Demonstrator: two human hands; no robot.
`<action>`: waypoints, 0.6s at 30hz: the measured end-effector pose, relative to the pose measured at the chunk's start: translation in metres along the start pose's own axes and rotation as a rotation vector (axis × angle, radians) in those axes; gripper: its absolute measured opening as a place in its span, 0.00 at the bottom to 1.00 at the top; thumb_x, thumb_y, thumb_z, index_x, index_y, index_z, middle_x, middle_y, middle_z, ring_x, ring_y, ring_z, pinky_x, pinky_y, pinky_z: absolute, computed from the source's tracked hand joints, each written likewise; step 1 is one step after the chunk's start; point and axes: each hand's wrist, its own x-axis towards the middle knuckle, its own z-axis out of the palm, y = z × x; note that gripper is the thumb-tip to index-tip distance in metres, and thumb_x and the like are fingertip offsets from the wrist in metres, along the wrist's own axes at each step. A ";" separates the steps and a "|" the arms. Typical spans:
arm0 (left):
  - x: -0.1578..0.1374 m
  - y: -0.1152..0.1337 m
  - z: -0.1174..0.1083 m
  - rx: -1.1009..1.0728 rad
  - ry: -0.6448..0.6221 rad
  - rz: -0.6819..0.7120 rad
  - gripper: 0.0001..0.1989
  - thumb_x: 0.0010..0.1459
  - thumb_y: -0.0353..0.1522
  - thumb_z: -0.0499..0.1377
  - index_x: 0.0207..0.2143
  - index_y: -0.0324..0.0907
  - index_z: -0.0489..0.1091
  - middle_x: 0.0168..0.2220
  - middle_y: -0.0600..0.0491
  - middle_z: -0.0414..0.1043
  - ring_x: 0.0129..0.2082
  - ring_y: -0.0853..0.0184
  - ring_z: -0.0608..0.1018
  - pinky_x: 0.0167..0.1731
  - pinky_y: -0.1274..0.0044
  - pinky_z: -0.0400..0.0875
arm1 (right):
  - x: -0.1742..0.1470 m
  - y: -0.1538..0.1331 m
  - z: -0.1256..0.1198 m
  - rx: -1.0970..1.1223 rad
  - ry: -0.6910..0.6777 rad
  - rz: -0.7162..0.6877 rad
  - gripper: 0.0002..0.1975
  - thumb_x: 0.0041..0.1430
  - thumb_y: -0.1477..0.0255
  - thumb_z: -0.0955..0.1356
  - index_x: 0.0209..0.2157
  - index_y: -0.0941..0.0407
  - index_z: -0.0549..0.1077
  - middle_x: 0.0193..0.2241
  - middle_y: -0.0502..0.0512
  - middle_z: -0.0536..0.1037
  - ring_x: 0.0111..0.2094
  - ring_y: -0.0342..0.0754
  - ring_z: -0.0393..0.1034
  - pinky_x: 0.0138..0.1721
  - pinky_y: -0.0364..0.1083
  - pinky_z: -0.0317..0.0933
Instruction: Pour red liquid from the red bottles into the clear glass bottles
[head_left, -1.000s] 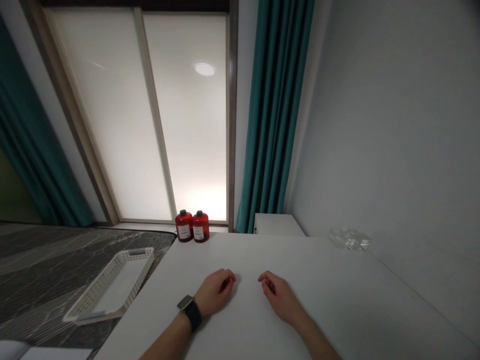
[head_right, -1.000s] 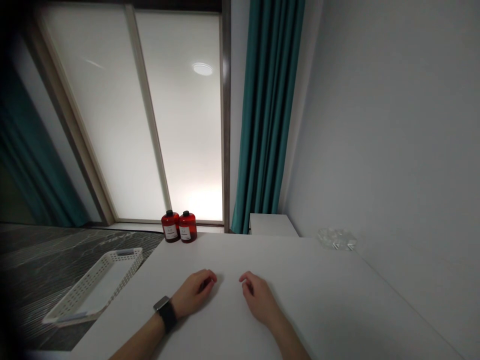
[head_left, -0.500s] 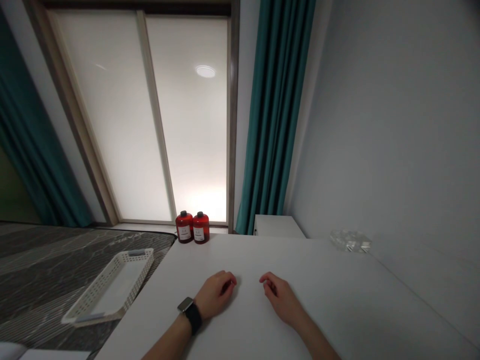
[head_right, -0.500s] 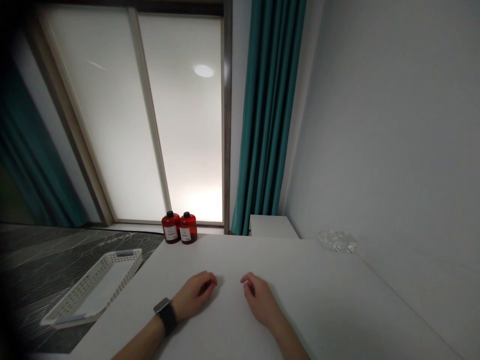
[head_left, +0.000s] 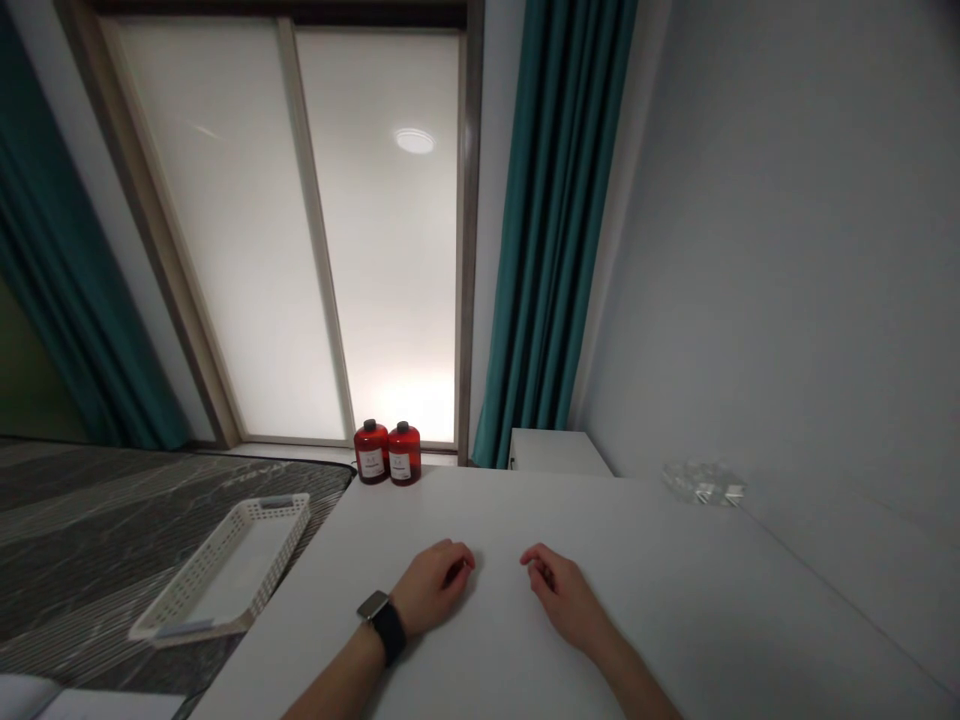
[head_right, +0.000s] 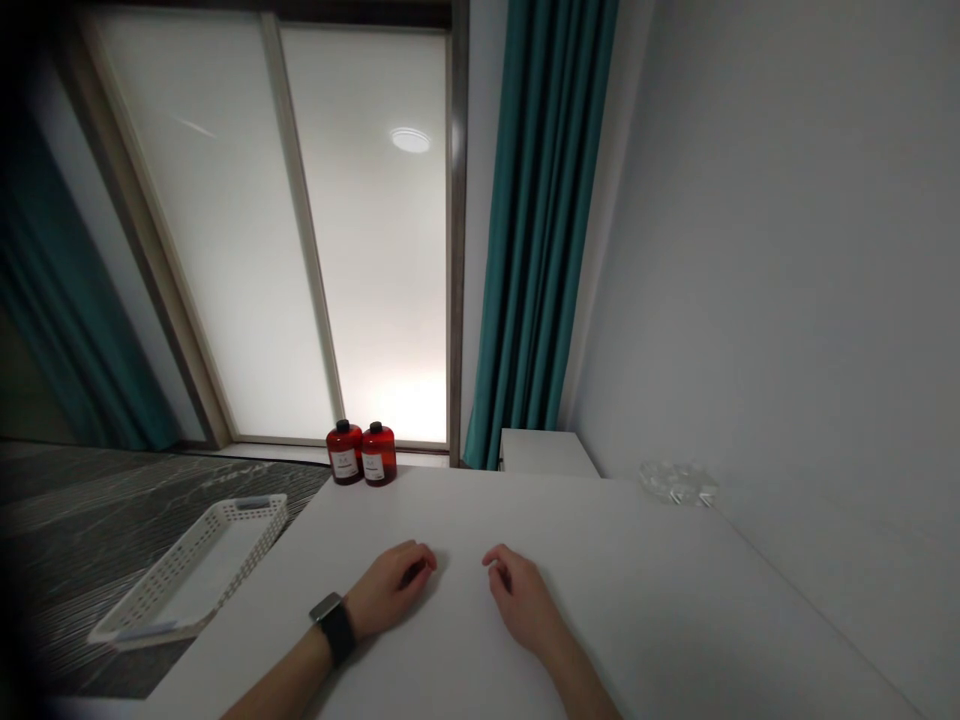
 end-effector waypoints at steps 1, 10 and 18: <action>0.000 0.000 0.000 0.000 0.001 -0.002 0.09 0.62 0.28 0.52 0.36 0.42 0.72 0.30 0.52 0.71 0.31 0.65 0.73 0.33 0.76 0.64 | 0.000 0.000 0.000 0.001 0.001 0.000 0.09 0.58 0.67 0.63 0.35 0.53 0.73 0.20 0.45 0.65 0.23 0.45 0.58 0.25 0.42 0.50; -0.001 0.004 -0.002 0.012 -0.003 -0.009 0.08 0.60 0.27 0.52 0.36 0.42 0.71 0.30 0.52 0.71 0.31 0.65 0.72 0.33 0.77 0.64 | 0.001 -0.001 0.001 0.017 -0.011 0.013 0.09 0.57 0.65 0.63 0.34 0.52 0.72 0.20 0.44 0.63 0.22 0.45 0.56 0.25 0.43 0.50; -0.009 0.022 -0.008 -0.009 -0.063 0.011 0.09 0.58 0.25 0.55 0.37 0.43 0.73 0.31 0.54 0.74 0.30 0.67 0.74 0.33 0.79 0.66 | -0.004 0.003 0.007 -0.024 -0.012 0.008 0.10 0.59 0.65 0.62 0.37 0.52 0.72 0.21 0.46 0.66 0.24 0.48 0.61 0.27 0.44 0.53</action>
